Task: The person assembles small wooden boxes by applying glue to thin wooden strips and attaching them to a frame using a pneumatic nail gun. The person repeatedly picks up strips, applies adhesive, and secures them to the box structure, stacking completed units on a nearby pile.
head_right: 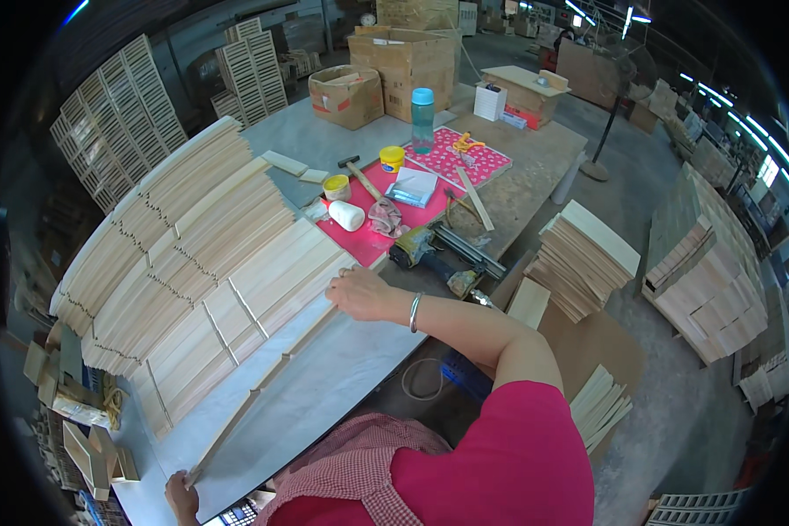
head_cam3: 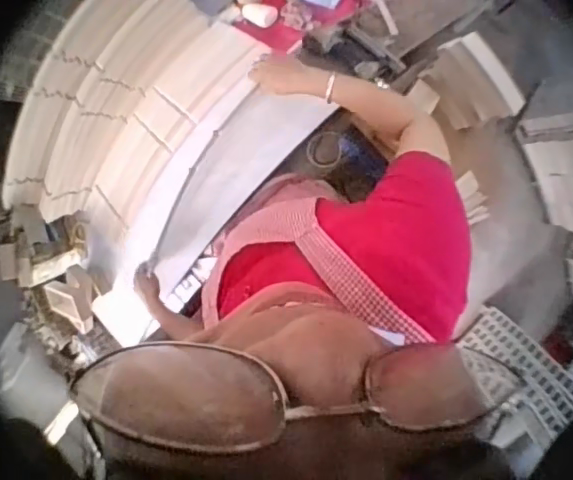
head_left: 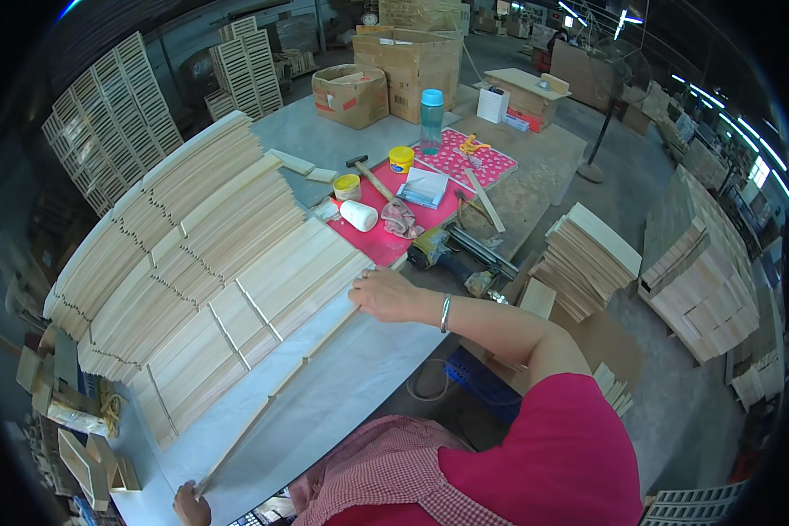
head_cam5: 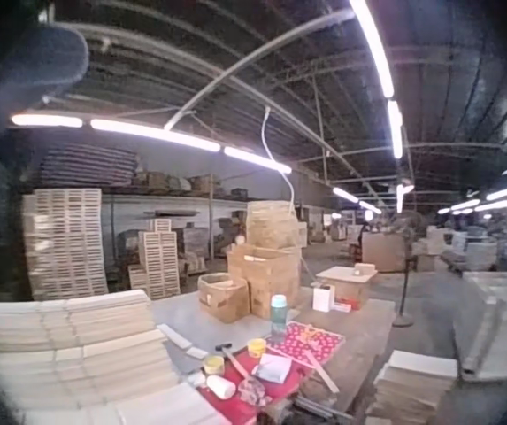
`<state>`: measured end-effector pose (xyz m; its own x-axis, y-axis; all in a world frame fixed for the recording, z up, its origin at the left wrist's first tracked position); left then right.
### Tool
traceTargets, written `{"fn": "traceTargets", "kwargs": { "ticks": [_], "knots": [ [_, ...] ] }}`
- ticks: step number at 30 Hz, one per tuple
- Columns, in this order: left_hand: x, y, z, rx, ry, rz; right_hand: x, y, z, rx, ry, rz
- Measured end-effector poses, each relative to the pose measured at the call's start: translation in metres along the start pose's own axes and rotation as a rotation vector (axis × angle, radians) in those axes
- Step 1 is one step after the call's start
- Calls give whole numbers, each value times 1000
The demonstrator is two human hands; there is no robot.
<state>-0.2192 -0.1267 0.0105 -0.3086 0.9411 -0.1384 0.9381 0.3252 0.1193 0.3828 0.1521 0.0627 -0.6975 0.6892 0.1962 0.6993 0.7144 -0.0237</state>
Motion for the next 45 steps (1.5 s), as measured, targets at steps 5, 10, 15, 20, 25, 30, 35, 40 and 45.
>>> {"fn": "traceTargets", "kwargs": {
  "ticks": [5, 10, 15, 20, 25, 30, 35, 40, 45],
  "knots": [
    [-18, 37, 4, -11, 187, 89, -11, 9, -29, -92, 120, 47],
    [-4, 46, 11, -127, -8, 19, -28, 17, -42, -81, 179, 131],
    [-13, 74, 17, -12, 368, 281, -34, 7, -46, -70, 214, 264],
    [7, 152, -9, 87, 130, 307, -30, -5, -33, 51, 48, 449],
    [69, 105, 43, 230, -122, 124, 0, -20, 3, 197, -196, 434],
    [65, 196, 1, -124, -226, 420, 1, -44, 6, 320, -111, 197],
    [50, 216, -21, -147, -403, 373, 39, -102, -13, 834, -316, 307],
    [54, 202, -13, -175, -493, 359, 53, -128, -11, 395, -167, -70],
    [46, 194, -10, -633, -476, 128, 23, -166, -18, 252, -226, -112]
  ]
}}
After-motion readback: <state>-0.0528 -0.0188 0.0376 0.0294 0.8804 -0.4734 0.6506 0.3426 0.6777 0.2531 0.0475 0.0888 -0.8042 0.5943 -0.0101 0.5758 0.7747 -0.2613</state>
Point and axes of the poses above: each hand's wrist, its own x-axis towards the middle knuckle, its own z-axis out of the palm, y = z × x, the point moved 5 cm from there along x, towards the middle knuckle, and after that the axes turned 5 degrees about -y, right-handed, at the moved point
